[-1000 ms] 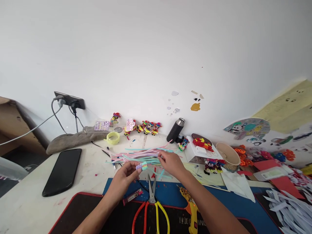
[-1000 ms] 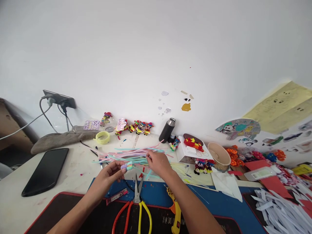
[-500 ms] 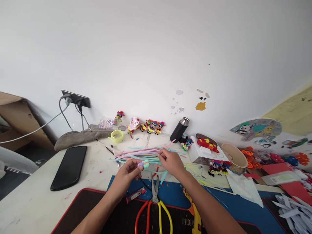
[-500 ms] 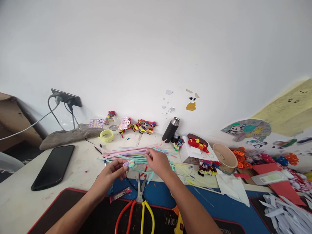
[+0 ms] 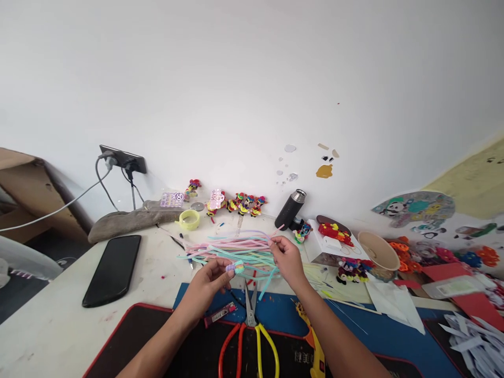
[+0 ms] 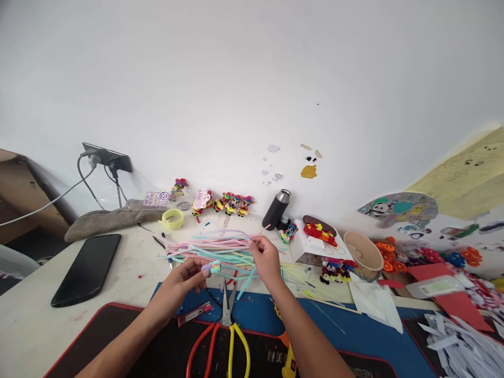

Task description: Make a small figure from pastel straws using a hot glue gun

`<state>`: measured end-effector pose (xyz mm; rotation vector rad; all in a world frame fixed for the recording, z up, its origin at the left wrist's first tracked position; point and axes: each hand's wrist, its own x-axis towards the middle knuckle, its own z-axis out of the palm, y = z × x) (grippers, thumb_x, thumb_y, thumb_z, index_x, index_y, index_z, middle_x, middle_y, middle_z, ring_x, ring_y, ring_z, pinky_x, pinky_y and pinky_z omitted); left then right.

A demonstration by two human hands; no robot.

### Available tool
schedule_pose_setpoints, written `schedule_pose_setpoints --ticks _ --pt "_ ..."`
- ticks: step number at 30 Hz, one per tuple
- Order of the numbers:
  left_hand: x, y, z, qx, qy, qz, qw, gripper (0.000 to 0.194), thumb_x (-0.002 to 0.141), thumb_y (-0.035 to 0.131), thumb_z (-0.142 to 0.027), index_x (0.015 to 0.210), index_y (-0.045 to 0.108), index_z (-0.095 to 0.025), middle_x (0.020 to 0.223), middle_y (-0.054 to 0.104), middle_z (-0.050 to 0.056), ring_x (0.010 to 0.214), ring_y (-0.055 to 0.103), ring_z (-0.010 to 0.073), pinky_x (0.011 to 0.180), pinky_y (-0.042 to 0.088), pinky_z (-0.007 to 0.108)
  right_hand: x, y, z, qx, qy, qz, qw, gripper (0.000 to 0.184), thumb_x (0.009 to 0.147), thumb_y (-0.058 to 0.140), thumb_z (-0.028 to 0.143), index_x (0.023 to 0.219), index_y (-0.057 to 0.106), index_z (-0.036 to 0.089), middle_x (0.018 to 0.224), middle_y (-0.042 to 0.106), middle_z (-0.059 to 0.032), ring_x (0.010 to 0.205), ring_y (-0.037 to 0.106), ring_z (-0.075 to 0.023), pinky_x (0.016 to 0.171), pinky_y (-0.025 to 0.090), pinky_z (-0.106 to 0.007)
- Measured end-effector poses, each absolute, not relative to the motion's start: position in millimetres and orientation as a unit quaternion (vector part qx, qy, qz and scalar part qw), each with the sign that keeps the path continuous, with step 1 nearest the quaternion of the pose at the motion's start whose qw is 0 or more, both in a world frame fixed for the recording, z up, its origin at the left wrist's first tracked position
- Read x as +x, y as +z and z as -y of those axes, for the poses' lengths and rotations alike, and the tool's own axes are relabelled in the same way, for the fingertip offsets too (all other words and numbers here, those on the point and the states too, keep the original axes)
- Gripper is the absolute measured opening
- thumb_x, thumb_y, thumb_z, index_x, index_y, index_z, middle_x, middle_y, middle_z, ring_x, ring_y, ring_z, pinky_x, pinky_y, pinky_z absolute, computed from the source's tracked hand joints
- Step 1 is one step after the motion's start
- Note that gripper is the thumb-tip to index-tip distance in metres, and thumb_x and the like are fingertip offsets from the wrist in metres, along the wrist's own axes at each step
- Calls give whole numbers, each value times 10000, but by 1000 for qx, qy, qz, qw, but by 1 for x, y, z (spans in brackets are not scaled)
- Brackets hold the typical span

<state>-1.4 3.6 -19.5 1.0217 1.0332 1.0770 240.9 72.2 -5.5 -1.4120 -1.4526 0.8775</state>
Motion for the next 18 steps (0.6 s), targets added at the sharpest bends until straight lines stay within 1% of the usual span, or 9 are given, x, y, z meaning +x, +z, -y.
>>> schedule_pose_setpoints --ticks 2,4,7,11,13,16,18 --pt "-1 -19 -3 444 466 -450 618 510 739 803 -618 976 680 -184 746 631 2 677 605 188 607 459 289 237 2 -75 -559 395 532 498 405 832 702 593 893 609 203 524 421 87 428 365 -117 434 294 -261" --pt "-2 -18 -3 444 466 -450 619 503 735 807 -614 969 683 -187 744 634 3 681 607 192 606 460 290 231 7 -73 -545 430 501 517 414 797 747 592 859 596 211 520 408 95 414 338 -101 411 263 -249" --pt "-2 -18 -4 445 468 -441 623 488 743 808 -602 968 686 -186 744 639 9 691 607 194 608 464 289 219 8 -66 -522 477 498 502 407 790 768 575 823 586 213 499 410 101 395 312 -84 397 242 -237" --pt "-3 -22 -5 443 471 -443 621 493 739 809 -601 976 687 -186 768 650 16 682 602 189 606 462 290 205 9 -56 -496 528 485 490 383 797 776 545 842 595 210 487 409 111 386 303 -73 406 261 -232" --pt "-3 -25 -6 450 470 -449 613 490 745 801 -600 987 683 -191 787 655 18 698 610 197 606 461 291 200 11 -52 -486 546 475 490 382 792 785 537 849 607 204 491 415 110 386 306 -69 408 250 -231" --pt "-1 -31 -3 494 454 -471 572 437 792 769 -567 1016 686 -201 799 668 19 724 614 208 636 462 299 196 13 -43 -481 564 455 494 387 793 795 533 865 623 194 490 421 107 384 299 -62 398 206 -226" --pt "0 -33 0 543 431 -492 526 356 852 724 -515 1038 693 -214 820 689 25 752 622 218 682 466 311 196 12 -33 -476 587 434 491 395 785 810 530 861 625 190 482 415 110 378 289 -55 392 182 -220"
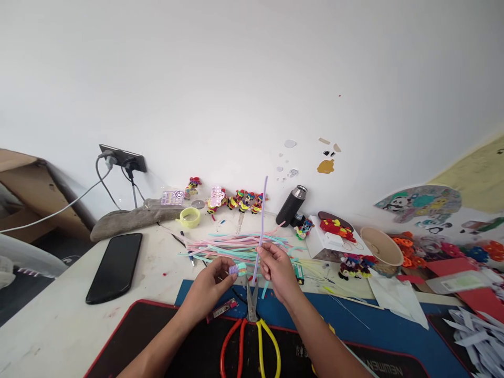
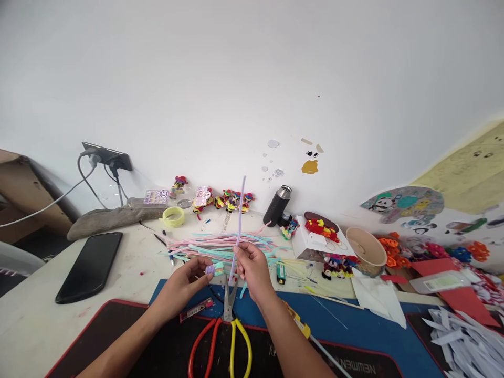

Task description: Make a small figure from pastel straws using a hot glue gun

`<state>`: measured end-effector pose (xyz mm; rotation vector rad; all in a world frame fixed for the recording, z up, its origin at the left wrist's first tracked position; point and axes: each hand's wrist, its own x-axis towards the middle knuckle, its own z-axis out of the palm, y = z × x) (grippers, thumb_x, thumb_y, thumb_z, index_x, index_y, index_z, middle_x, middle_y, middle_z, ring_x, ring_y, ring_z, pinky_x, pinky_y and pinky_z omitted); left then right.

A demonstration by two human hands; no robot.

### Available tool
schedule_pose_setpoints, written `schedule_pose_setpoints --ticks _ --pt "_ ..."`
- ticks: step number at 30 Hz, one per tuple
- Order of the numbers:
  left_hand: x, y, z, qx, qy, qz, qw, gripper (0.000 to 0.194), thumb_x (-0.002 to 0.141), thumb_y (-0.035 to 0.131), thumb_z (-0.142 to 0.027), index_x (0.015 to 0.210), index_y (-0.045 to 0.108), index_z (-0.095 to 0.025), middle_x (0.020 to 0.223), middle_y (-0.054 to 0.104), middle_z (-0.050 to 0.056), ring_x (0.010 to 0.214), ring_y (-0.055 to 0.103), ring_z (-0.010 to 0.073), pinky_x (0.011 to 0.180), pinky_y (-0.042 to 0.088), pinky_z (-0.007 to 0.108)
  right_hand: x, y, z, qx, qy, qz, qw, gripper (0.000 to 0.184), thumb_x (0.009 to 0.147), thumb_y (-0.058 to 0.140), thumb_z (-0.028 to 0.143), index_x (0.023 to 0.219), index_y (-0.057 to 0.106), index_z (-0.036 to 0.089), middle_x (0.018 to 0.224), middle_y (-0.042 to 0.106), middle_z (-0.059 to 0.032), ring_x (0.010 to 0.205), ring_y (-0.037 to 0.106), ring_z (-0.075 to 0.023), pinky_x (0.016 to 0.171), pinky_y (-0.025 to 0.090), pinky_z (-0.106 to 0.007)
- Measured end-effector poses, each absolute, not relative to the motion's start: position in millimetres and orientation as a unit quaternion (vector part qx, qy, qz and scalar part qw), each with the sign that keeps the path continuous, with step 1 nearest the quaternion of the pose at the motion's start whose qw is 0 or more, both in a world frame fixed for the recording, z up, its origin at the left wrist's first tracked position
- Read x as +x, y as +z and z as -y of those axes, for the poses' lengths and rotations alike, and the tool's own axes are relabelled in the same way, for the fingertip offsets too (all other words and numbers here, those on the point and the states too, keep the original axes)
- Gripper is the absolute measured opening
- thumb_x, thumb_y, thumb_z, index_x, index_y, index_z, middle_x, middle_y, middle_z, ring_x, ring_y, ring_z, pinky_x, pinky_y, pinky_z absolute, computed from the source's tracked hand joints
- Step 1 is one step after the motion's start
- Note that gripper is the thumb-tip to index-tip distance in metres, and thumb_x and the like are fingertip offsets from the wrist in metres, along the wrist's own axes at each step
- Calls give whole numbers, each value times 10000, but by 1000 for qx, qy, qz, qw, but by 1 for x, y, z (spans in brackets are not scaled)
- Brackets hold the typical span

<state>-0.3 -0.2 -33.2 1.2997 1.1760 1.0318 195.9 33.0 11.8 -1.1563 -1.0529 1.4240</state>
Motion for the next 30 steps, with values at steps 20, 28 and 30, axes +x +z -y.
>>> schedule_pose_setpoints --ticks 20,28,30 --pt "-8 -20 3 513 436 -425 605 488 886 680 -595 1181 782 -220 1077 788 118 1019 681 317 933 508 434 193 -11 76 -470 728 313 390 472 703 899 537 785 605 178 445 364 131 381 220 -28 384 163 -202" --pt "-9 -15 3 356 486 -390 697 427 789 821 -529 990 810 -152 853 757 115 656 561 171 583 453 274 184 -22 93 -459 748 307 368 526 636 923 560 796 584 191 511 444 126 374 236 -20 349 168 -197" --pt "-11 -12 2 343 496 -378 703 388 790 829 -505 940 802 -148 794 734 94 604 503 140 546 425 252 185 -21 95 -459 747 317 362 529 636 917 571 793 588 188 525 459 122 371 250 -19 347 184 -197"
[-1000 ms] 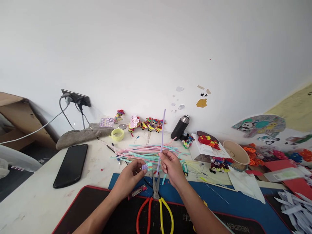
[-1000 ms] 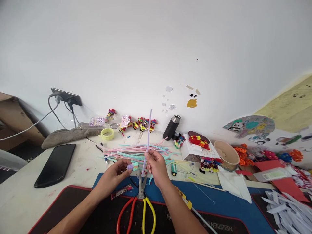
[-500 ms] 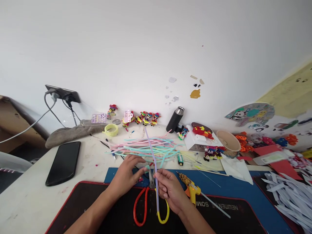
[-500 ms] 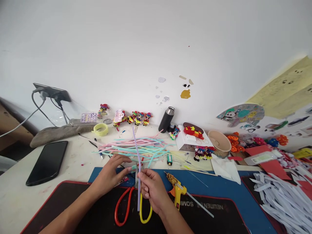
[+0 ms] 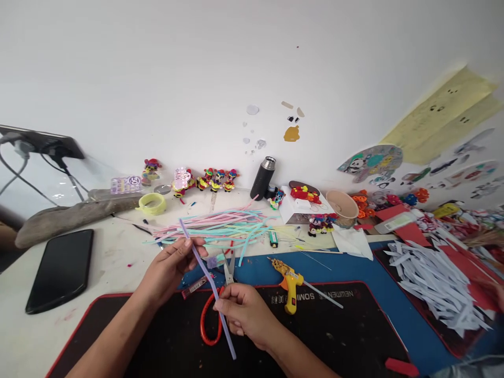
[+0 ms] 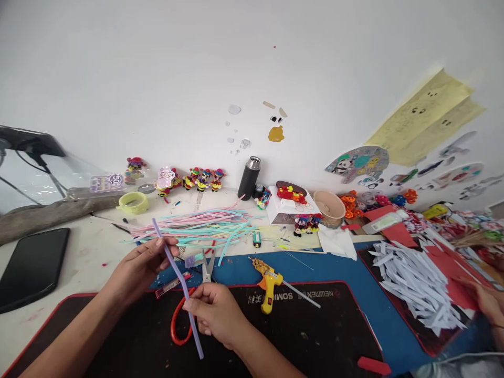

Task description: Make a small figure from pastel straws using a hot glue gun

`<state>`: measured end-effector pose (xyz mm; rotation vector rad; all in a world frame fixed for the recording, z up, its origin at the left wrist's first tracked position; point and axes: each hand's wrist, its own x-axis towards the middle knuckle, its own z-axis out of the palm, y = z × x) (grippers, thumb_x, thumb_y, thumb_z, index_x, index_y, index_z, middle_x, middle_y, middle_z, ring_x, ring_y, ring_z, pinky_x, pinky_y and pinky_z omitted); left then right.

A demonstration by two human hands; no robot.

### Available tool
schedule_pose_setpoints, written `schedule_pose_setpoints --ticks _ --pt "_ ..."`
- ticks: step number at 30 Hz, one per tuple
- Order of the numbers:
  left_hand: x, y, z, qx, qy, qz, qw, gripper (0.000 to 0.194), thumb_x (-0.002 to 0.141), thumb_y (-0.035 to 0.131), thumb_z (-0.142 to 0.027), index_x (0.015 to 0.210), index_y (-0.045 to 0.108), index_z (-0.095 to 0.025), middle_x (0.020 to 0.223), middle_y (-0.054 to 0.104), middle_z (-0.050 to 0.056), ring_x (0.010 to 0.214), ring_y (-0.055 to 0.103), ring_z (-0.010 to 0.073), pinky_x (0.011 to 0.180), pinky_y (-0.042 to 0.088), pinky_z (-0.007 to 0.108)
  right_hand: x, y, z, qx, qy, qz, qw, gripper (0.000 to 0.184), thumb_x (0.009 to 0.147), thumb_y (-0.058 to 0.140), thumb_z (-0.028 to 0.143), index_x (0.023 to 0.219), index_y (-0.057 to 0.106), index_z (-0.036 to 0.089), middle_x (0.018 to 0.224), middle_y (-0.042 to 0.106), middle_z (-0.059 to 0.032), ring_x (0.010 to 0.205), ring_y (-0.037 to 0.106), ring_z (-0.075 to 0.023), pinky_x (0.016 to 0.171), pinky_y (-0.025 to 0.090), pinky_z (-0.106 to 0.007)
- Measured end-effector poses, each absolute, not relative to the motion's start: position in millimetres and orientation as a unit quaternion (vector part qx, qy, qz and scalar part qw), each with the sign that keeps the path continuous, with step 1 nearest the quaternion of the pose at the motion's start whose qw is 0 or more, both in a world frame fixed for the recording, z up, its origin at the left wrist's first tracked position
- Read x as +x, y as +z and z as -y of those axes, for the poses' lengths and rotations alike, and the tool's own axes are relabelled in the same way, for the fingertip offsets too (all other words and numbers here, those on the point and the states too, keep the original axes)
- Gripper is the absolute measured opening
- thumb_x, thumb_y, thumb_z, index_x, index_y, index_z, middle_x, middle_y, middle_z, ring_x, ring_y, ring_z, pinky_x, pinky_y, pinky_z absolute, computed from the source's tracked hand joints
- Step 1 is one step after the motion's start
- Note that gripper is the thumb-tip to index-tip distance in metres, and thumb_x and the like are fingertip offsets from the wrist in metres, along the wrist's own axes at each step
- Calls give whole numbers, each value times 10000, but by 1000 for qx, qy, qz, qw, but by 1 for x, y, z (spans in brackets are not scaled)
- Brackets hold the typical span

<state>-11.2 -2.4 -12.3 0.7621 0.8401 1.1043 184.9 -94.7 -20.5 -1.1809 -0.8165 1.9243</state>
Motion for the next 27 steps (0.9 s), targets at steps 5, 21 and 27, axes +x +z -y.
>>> schedule_pose_setpoints --ticks 5,21,27 --pt "-16 -8 0 315 501 -379 712 370 743 869 -490 875 775 -158 603 620 16 515 394 93 470 341 194 199 -8 99 -491 707 411 301 495 773 790 643 826 615 183 479 482 102 374 355 -52 377 256 -199" --pt "-10 -24 0 357 450 -443 688 450 751 841 -577 917 790 -163 613 607 18 585 433 124 497 394 201 341 -10 162 -807 271 463 246 519 941 490 690 879 697 218 759 680 -50 682 606 -226 620 402 -309" --pt "-13 -28 0 362 444 -457 681 458 764 823 -590 954 783 -175 617 594 6 595 445 129 494 394 198 326 -20 146 -832 198 505 119 389 947 553 609 934 679 241 739 693 -39 689 654 -237 601 341 -292"
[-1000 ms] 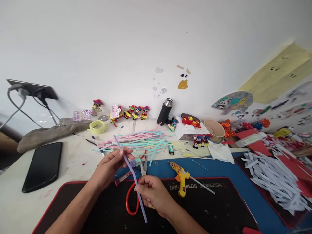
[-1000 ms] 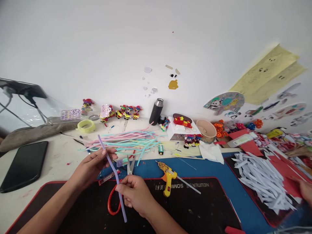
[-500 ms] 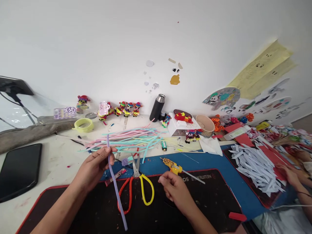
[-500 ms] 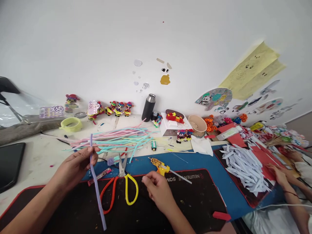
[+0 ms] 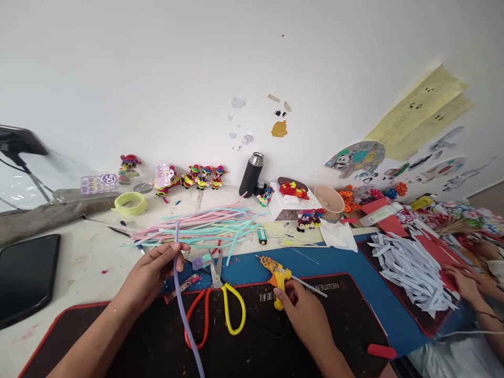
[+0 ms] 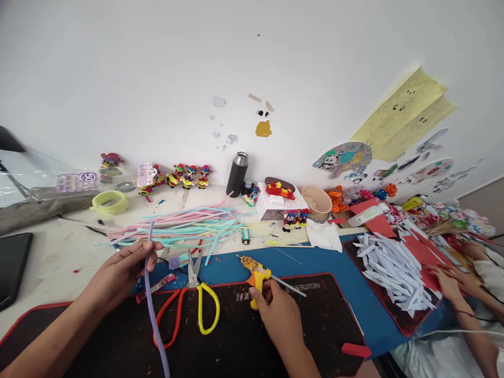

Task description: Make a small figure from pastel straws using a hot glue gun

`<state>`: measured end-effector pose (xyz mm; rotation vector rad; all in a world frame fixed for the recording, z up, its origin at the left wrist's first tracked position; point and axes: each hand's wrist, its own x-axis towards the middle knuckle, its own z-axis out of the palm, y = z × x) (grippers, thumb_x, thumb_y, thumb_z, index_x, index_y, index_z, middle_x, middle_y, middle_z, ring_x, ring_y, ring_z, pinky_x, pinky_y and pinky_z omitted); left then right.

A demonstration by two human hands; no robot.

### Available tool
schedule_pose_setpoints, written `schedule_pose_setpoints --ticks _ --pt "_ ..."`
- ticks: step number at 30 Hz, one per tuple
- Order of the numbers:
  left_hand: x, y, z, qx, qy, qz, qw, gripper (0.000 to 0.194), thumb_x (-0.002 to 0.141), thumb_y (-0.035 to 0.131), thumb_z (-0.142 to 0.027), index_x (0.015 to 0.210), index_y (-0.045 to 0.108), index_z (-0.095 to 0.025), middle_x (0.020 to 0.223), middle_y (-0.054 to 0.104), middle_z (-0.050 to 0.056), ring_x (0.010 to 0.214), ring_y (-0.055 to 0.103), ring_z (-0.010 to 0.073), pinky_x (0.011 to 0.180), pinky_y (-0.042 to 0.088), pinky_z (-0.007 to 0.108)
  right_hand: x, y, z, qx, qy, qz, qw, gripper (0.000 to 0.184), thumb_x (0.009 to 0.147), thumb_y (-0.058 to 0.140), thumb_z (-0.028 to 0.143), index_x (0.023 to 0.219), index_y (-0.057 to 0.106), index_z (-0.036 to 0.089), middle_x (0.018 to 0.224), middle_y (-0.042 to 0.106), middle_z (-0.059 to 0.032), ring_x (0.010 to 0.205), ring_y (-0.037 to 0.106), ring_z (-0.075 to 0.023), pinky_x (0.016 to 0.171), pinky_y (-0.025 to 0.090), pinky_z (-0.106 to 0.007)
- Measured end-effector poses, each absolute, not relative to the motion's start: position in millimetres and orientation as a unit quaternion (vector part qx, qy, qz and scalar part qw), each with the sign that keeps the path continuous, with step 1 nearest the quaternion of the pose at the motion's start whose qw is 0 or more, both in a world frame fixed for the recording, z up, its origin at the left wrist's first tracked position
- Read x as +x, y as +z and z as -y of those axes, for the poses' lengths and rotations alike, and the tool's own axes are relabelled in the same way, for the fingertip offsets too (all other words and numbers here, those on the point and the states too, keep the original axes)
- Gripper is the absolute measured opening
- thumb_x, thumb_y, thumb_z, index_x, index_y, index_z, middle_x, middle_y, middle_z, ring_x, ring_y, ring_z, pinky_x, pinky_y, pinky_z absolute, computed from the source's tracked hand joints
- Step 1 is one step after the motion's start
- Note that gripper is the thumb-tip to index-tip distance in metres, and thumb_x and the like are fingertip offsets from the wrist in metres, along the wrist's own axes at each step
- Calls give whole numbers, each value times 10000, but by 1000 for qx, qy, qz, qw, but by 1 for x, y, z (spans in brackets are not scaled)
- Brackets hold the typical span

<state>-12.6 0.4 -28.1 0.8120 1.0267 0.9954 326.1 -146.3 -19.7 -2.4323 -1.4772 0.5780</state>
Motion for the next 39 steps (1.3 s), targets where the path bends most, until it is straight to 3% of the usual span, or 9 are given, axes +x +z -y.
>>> schedule_pose_setpoints --ticks 7,10,13,16,23,29,33,39 --pt "-13 -28 1 380 440 -456 674 417 776 814 -573 880 770 -172 615 595 14 596 453 138 501 407 211 315 -22 133 -839 188 500 100 291 946 577 503 850 604 229 647 615 -9 624 597 -209 567 280 -287" --pt "-13 -27 1 384 436 -455 675 414 781 807 -579 883 771 -179 612 592 10 594 447 139 511 412 215 319 -28 135 -829 223 485 167 313 933 575 497 779 588 225 615 581 2 595 566 -189 562 306 -282" --pt "-11 -25 1 392 430 -452 676 419 783 801 -588 830 765 -173 613 598 15 590 441 133 525 410 216 320 -36 137 -785 341 432 284 396 889 606 589 754 568 219 602 535 27 515 510 -149 495 339 -258" --pt "-10 -24 0 393 428 -452 677 432 772 804 -593 876 780 -174 606 602 15 571 425 127 506 375 215 314 -38 135 -717 465 365 370 479 839 647 679 781 532 218 576 500 64 394 448 -104 382 297 -222" --pt "-6 -24 0 395 431 -456 671 437 773 790 -597 879 771 -174 592 611 12 558 434 133 510 338 229 280 -25 103 -548 628 284 475 453 850 734 599 882 548 187 627 637 29 362 538 -88 331 279 -167" --pt "-6 -26 -5 417 461 -467 629 437 810 751 -599 896 751 -171 603 607 10 572 437 153 542 308 251 244 -22 49 -387 728 281 491 419 875 751 549 875 580 166 614 635 27 346 512 -79 336 250 -185" --pt "-9 -32 -10 431 480 -468 604 419 854 714 -594 908 740 -179 603 607 4 560 423 153 557 294 262 219 -1 14 -280 780 285 481 428 857 772 565 843 575 185 547 540 73 345 429 -60 366 264 -201" --pt "-8 -31 -12 458 459 -483 588 422 883 678 -608 905 740 -191 594 603 -6 556 416 142 565 296 260 194 -5 -16 -252 774 322 484 466 879 726 627 951 653 173 549 552 70 340 464 -74 350 236 -204"
